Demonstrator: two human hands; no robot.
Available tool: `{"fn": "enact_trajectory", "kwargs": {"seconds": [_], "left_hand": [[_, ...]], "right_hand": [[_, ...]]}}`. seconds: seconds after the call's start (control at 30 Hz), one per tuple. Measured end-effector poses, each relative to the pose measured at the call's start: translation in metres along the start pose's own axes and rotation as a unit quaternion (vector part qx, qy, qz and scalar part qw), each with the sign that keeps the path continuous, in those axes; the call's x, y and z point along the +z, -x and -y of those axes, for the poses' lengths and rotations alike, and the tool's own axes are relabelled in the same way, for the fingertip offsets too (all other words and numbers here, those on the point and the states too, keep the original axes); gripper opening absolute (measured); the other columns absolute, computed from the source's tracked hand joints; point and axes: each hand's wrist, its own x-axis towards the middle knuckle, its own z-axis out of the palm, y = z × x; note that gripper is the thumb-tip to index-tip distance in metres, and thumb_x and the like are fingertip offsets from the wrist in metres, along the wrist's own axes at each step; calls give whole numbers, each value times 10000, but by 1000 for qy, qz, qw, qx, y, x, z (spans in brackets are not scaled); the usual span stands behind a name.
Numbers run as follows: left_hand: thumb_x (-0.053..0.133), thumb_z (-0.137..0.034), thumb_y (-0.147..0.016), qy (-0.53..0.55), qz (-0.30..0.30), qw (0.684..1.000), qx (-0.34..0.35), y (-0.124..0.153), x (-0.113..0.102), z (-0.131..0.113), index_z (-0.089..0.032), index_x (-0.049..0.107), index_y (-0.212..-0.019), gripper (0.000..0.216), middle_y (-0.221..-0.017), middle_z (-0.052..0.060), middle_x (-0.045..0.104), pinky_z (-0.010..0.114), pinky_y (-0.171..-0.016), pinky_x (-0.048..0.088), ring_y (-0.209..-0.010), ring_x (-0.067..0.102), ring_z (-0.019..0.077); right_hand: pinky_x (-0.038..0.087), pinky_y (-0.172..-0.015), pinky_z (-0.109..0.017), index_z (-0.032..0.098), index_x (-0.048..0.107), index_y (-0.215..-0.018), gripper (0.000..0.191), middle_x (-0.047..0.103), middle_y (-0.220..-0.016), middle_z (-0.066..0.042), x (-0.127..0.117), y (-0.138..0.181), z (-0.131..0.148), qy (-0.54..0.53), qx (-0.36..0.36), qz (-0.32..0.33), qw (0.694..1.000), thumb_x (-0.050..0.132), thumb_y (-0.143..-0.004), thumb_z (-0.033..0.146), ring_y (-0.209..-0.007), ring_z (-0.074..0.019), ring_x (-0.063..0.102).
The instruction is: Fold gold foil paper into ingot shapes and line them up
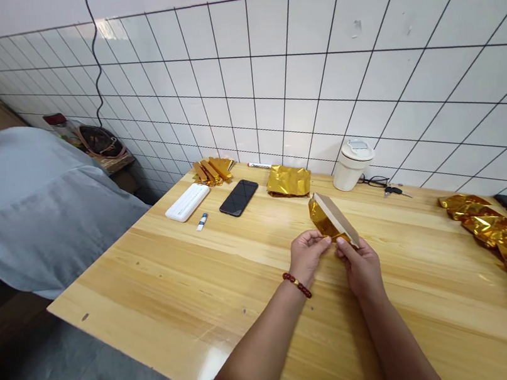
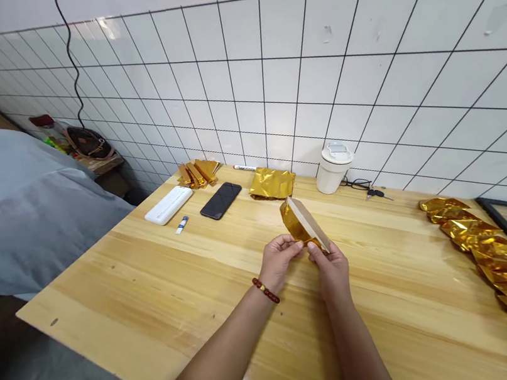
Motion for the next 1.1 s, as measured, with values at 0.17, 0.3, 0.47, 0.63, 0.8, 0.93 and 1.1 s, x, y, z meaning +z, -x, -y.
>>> {"fn": "enact_trajectory", "kwargs": {"seconds": [0.17, 0.3, 0.47, 0.63, 0.8, 0.93, 1.1], "left_hand": [[929, -353, -477, 8, 14, 1000, -2, 0, 0, 0, -121, 695, -726, 413, -688, 25, 654, 249, -664, 441, -643, 563, 100], [825, -556, -616, 88, 0, 996, -22, -4, -3, -6, -131, 687, -817, 491, -732, 42, 664, 267, -651, 465, -656, 590, 125], [831, -516, -628, 132, -21, 990, -33, -10, -11, -9, -142, 674, -855, 465, -760, 46, 679, 263, -628, 465, -650, 597, 126], [904, -428, -534, 121, -11, 992, -47, -9, -10, -8, -137, 692, -834, 469, -793, 51, 702, 253, -639, 464, -665, 611, 123], [935, -364, -469, 101, -31, 993, -43, -8, -8, -8, -141, 688, -779, 455, -768, 34, 691, 251, -646, 452, -660, 604, 113], [935, -343, -457, 79, -28, 996, -31, -9, -8, -7, -138, 679, -733, 428, -723, 19, 665, 231, -601, 410, -613, 560, 86], [928, -343, -464, 42, -9, 999, -8, -7, -6, -6, -133, 634, -645, 404, -596, -20, 572, 212, -511, 306, -537, 480, 60]], "right_hand": [[462, -580, -237, 190, 701, -777, 369, 605, -673, 26, -3, -1, -3, -7, -7, -10, 1000, 902, -560, 410, -592, -98, 506], [419, -521, -240, 195, 703, -778, 324, 590, -653, 23, -5, -3, -2, -14, -5, -4, 1000, 884, -569, 364, -553, -99, 463], [389, -489, -233, 195, 691, -764, 344, 600, -655, 22, -6, -4, -3, -21, 10, -22, 1000, 882, -523, 349, -526, -89, 425], [396, -492, -240, 196, 679, -784, 343, 608, -673, 19, -5, -5, -4, -12, -2, -35, 999, 865, -541, 351, -525, -91, 435], [394, -494, -237, 190, 663, -751, 339, 596, -656, 27, -5, -5, -4, -8, -11, -45, 999, 872, -539, 353, -522, -87, 438], [407, -499, -230, 186, 664, -720, 332, 554, -597, 49, -6, -6, 0, -29, -2, -46, 999, 886, -543, 357, -506, -76, 415], [439, -508, -193, 189, 664, -700, 358, 616, -658, 50, -6, -7, 7, -98, 40, -73, 992, 924, -486, 311, -513, -52, 452]]}}
